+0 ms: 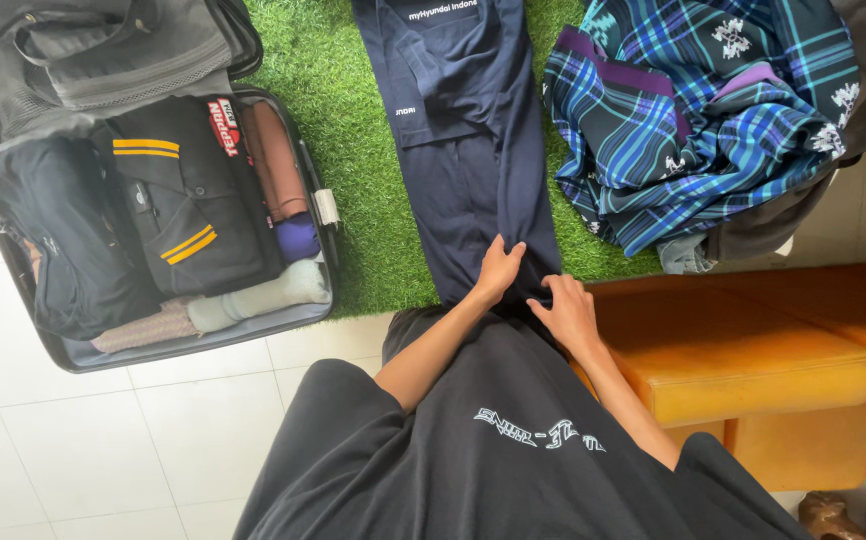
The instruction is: The person spreads out a dark shirt on a green surface, folds it into a small rectangle by turning the sleeves and body inward, and places the folded shirt into an open suitcase already containing other clothes and a bottle.
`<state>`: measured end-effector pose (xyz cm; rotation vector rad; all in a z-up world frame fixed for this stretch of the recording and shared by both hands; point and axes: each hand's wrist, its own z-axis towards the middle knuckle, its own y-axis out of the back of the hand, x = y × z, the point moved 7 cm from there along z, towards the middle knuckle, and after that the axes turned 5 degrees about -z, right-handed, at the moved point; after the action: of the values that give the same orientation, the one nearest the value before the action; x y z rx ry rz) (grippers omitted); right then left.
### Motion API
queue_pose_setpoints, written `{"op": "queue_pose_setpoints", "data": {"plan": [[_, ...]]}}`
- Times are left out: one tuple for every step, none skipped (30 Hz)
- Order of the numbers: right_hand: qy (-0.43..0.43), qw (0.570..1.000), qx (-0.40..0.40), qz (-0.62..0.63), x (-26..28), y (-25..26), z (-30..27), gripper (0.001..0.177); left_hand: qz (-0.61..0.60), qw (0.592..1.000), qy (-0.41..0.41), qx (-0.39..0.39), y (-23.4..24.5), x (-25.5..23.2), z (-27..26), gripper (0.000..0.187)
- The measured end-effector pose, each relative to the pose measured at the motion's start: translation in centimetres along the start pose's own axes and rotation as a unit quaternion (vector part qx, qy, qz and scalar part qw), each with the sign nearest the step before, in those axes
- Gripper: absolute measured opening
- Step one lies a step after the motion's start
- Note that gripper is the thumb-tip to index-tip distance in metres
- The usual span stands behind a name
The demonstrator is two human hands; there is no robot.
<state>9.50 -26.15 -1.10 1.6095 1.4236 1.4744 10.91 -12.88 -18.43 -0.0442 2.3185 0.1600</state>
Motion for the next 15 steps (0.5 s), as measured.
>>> {"op": "queue_pose_setpoints", "data": {"plan": [[0.000,1.000,0.001,0.000,-0.5,-0.4,-0.3,0.041,-0.016,1.000,0.010,0.009,0.1,0.2,-0.2,0.063],[-0.035,0.998,0.050,0.031,-1.3,-1.4,-0.5,0.046,-0.031,0.999,0.021,0.018,0.3,0.2,-0.4,0.072],[-0.070,0.991,0.098,0.063,-1.8,-2.3,-0.8,0.051,-0.031,0.999,0.022,0.017,0.6,0.0,-0.7,0.072],[-0.071,0.991,0.098,0.064,-1.7,-2.4,-0.8,0.051,-0.013,1.000,0.013,0.021,0.7,-0.2,-0.9,0.071],[-0.108,0.980,0.154,0.063,-1.8,-3.2,-1.2,0.055,0.005,1.000,0.005,0.024,0.8,-0.5,-1.1,0.071],[-0.146,0.965,0.210,0.064,-1.7,-3.9,-1.6,0.060,0.006,1.000,0.007,0.025,1.0,-0.6,-1.3,0.071],[-0.147,0.964,0.211,0.065,-1.1,-3.7,-1.7,0.060,0.015,1.000,-0.004,0.024,1.3,-0.9,-1.6,0.074],[-0.170,0.968,0.183,0.037,-1.1,-3.1,-1.6,0.056,0.023,0.999,-0.015,0.024,1.4,-1.3,-1.6,0.076],[-0.193,0.969,0.155,0.009,-1.0,-2.6,-1.3,0.053,0.022,0.999,-0.014,0.024,1.6,-1.5,-2.1,0.076],[-0.191,0.969,0.155,0.008,-0.7,-2.6,-0.5,0.053,0.041,0.999,0.008,0.029,1.9,-1.5,-2.6,0.078],[-0.208,0.972,0.082,0.072,-0.8,-2.0,0.7,0.046,0.059,0.997,0.029,0.034,2.4,-1.8,-2.9,0.079],[-0.225,0.965,0.009,0.134,-1.4,-1.3,1.9,0.039,0.057,0.997,0.030,0.034,2.8,-2.7,-3.0,0.079],[-0.172,0.968,-0.068,0.167,-1.2,-0.6,4.1,0.037,0.088,0.995,0.026,0.045,3.3,-3.7,-3.3,0.073],[-0.115,0.962,-0.146,0.199,-1.0,0.1,6.6,0.034,0.120,0.991,0.019,0.055,4.0,-5.2,-3.3,0.068],[-0.108,0.961,-0.151,0.206,-1.2,-0.1,8.8,0.034,0.119,0.991,0.017,0.053,5.0,-7.0,-3.3,0.068]]}}
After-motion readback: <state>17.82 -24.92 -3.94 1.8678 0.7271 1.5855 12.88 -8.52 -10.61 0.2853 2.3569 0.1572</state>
